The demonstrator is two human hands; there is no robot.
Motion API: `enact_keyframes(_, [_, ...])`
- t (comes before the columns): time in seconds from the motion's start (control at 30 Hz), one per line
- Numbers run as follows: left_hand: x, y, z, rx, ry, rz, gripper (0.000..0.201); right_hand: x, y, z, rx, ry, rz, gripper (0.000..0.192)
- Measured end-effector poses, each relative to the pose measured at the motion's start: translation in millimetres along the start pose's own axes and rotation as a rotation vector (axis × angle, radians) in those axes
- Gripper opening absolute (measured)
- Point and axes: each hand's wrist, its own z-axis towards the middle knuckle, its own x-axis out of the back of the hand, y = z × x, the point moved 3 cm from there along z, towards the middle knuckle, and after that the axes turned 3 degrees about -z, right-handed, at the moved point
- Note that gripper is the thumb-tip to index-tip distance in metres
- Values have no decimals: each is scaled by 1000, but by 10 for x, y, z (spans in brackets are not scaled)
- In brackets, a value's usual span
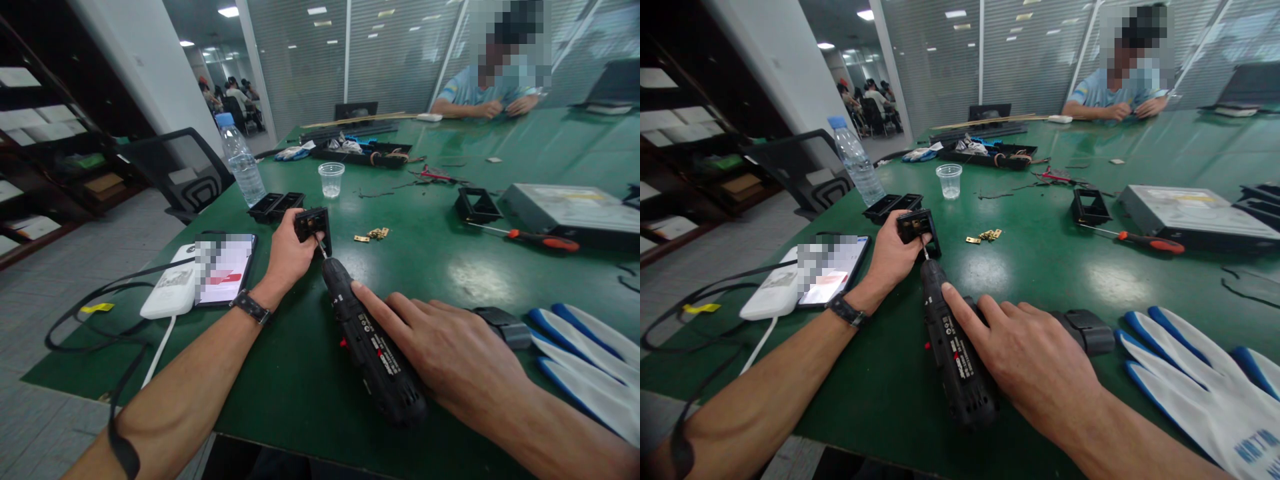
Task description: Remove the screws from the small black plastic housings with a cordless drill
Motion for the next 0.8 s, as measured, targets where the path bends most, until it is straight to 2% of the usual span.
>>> enact_keyframes(0.8, [-2, -54, 25, 52, 5, -5, 42, -18, 3, 2, -8, -25, 22, 100])
